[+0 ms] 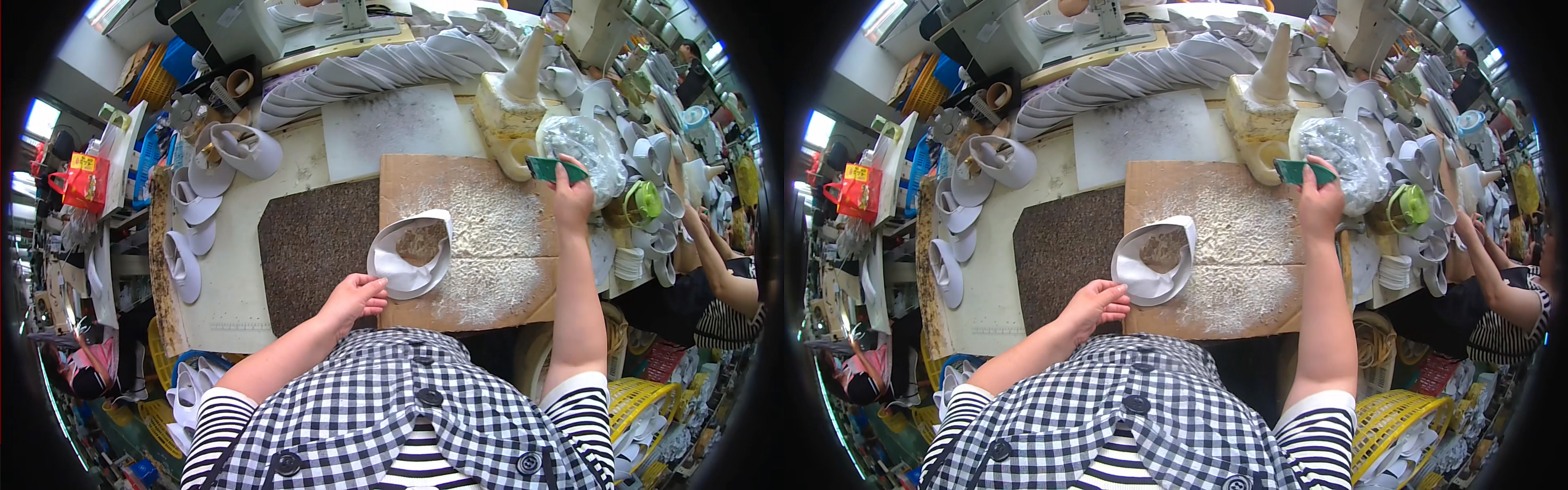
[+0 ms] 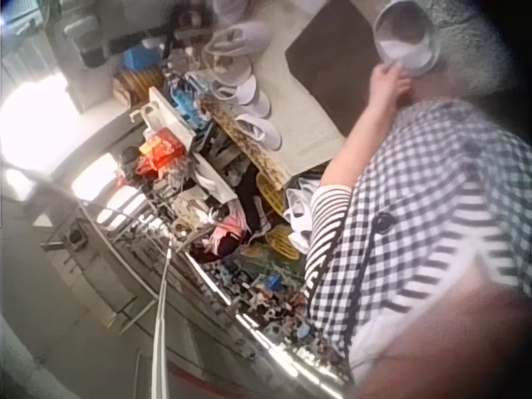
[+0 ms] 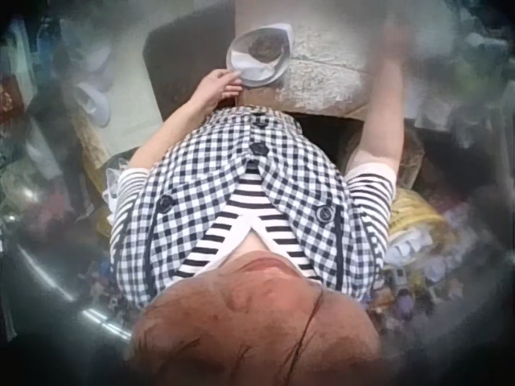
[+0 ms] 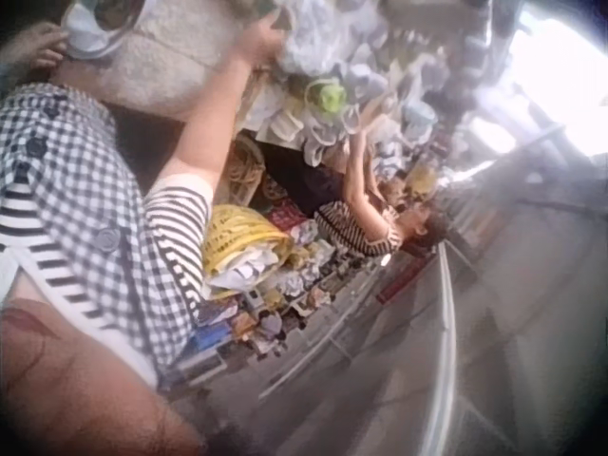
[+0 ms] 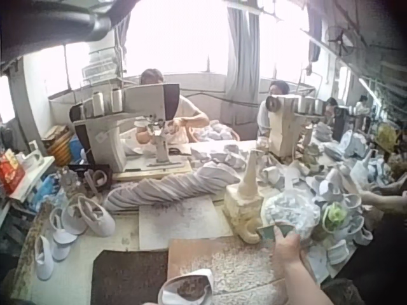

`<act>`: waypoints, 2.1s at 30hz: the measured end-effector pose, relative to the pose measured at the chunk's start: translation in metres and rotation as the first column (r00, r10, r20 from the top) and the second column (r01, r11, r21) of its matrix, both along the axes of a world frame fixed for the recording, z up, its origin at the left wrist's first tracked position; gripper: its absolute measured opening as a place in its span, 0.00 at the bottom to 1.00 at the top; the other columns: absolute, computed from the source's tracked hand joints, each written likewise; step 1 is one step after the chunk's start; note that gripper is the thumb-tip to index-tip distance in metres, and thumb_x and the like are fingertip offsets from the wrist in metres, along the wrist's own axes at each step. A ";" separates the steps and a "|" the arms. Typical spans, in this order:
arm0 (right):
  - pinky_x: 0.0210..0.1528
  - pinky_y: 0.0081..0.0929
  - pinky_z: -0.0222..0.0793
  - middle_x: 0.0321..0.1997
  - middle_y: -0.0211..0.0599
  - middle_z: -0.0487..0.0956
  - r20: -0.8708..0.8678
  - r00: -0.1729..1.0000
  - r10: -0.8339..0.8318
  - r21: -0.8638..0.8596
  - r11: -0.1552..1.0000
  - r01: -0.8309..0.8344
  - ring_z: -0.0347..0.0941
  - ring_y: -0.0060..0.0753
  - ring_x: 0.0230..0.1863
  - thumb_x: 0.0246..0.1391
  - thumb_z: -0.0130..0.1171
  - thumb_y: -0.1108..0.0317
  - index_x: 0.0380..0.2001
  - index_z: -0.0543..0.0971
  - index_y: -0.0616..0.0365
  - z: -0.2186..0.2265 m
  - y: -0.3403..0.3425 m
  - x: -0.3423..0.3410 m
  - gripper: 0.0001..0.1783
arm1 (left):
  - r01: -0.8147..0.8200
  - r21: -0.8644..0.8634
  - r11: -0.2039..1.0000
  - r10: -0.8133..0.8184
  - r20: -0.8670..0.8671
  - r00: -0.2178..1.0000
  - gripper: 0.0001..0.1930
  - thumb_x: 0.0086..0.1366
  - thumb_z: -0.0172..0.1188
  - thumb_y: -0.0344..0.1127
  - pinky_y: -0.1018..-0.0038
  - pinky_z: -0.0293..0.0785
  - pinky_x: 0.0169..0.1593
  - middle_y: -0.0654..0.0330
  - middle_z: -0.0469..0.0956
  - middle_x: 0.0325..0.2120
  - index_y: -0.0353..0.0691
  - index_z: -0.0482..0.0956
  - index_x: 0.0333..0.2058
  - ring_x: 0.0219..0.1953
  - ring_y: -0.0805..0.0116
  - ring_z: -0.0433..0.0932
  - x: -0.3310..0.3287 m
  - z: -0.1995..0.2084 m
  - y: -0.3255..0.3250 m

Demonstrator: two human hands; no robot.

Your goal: The person applies glue to the edges of white shoe uppers using a small handheld scraper.

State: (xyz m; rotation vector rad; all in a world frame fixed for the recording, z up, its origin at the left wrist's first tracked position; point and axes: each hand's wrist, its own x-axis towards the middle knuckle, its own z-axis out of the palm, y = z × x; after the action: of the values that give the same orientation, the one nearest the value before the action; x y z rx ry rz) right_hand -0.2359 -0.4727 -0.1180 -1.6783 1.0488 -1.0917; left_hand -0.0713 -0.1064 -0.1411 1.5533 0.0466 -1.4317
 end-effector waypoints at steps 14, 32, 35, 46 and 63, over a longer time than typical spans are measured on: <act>0.31 0.26 0.72 0.33 0.38 0.78 -0.051 0.992 -0.118 0.034 0.992 0.119 0.77 0.32 0.30 0.57 0.54 0.67 0.42 0.76 0.58 -0.031 -0.038 0.021 0.11 | -0.091 -0.004 0.996 0.091 -0.054 0.994 0.11 0.66 0.56 0.36 0.76 0.80 0.37 0.53 0.79 0.32 0.33 0.73 0.39 0.32 0.67 0.80 -0.006 -0.032 -0.002; 0.42 0.26 0.74 0.35 0.35 0.80 -0.127 0.669 0.733 -0.068 0.666 -0.743 0.78 0.29 0.40 0.52 0.57 0.82 0.38 0.79 0.58 -0.036 0.197 0.069 0.11 | -0.214 -0.081 0.974 0.207 -0.084 0.975 0.09 0.67 0.50 0.31 0.74 0.81 0.42 0.49 0.78 0.35 0.29 0.73 0.38 0.37 0.62 0.81 -0.017 -0.036 0.004; 0.40 0.32 0.74 0.35 0.36 0.80 -0.349 0.387 0.853 -0.115 0.371 -0.921 0.78 0.40 0.39 0.45 0.58 0.80 0.36 0.79 0.51 -0.028 0.181 0.054 0.14 | -0.239 -0.099 0.966 0.228 -0.109 0.968 0.09 0.67 0.50 0.31 0.73 0.81 0.44 0.48 0.78 0.36 0.28 0.72 0.39 0.39 0.61 0.81 -0.017 -0.040 0.007; 0.35 0.34 0.73 0.32 0.37 0.80 -0.620 0.544 0.565 -0.201 0.556 -0.807 0.77 0.40 0.35 0.46 0.56 0.80 0.37 0.76 0.51 -0.010 0.185 0.040 0.14 | -0.217 -0.102 0.971 0.211 -0.067 0.975 0.08 0.68 0.49 0.30 0.76 0.81 0.40 0.49 0.78 0.34 0.28 0.72 0.38 0.36 0.64 0.81 -0.019 -0.040 0.007; 0.44 0.29 0.72 0.40 0.40 0.79 -0.139 0.670 0.729 -0.191 0.644 -0.740 0.77 0.41 0.41 0.49 0.56 0.82 0.43 0.76 0.56 -0.042 0.225 0.049 0.17 | -0.286 -0.133 0.949 0.261 -0.175 0.949 0.11 0.68 0.48 0.32 0.72 0.80 0.43 0.46 0.78 0.36 0.27 0.73 0.40 0.38 0.60 0.80 -0.019 -0.040 0.015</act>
State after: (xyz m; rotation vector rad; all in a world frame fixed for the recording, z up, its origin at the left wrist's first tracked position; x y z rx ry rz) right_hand -0.1864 -0.2474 -0.1600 -2.0517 0.1657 -0.6251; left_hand -0.0900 -0.0918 -0.1813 1.2504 0.2303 -1.2987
